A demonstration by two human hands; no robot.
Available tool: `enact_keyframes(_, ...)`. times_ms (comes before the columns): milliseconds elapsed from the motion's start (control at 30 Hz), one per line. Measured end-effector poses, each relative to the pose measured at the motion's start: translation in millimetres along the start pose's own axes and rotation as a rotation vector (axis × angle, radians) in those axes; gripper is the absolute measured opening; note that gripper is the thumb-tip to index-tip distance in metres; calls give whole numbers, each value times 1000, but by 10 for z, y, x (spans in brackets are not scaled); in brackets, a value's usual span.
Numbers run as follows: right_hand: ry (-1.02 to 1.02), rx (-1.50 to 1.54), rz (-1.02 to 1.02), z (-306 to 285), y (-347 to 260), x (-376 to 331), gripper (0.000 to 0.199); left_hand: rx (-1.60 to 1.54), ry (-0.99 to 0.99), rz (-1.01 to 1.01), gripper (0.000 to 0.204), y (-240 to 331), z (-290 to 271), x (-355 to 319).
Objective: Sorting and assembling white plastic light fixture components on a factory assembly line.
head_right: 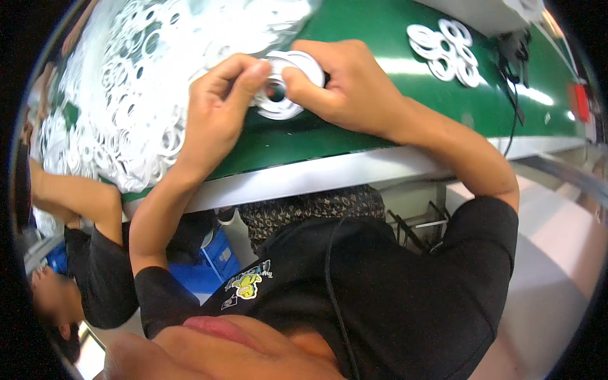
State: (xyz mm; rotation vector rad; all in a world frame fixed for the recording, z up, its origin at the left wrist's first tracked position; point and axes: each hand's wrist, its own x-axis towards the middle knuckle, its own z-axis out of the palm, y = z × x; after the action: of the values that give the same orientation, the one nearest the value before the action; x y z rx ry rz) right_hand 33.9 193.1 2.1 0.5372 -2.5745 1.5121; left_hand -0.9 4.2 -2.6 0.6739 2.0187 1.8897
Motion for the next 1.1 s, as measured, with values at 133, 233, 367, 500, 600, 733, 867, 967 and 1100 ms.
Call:
enact_keyframes(133, -2, -61, 18, -32, -53, -19, 23, 63, 29, 57, 25, -9, -12, -28)
enact_keyframes(233, 24, -91, 37, -27, -72, -54, 20, -131, -60, -103, 24, 6, -18, -22)
enact_keyframes(367, 97, 279, 269, 3, -41, -64, 24, -429, 34, -80, 27, -15, -53, 24)
enact_keyframes(500, -1, 261, 204, -8, -68, -32, 21, -380, 44, -87, 23, 19, -91, 54)
enact_keyframes(600, -54, 185, 31, -54, -37, 28, 23, -255, 14, -85, 21, 139, -130, -4)
enact_keyframes(733, 44, 67, -53, -39, 23, 9, 21, -203, -27, -43, 17, 112, -48, 1)
enact_keyframes(867, 89, 3, -229, -41, 42, -25, 18, -184, -91, -43, 15, 94, -9, -37)
enact_keyframes(967, 31, -83, -259, -77, 10, -62, 18, -168, -115, -57, 14, 116, 5, -63)
enact_keyframes(1100, 27, 16, -271, -44, 45, -55, 20, -161, -130, -75, 13, 90, -16, -69)
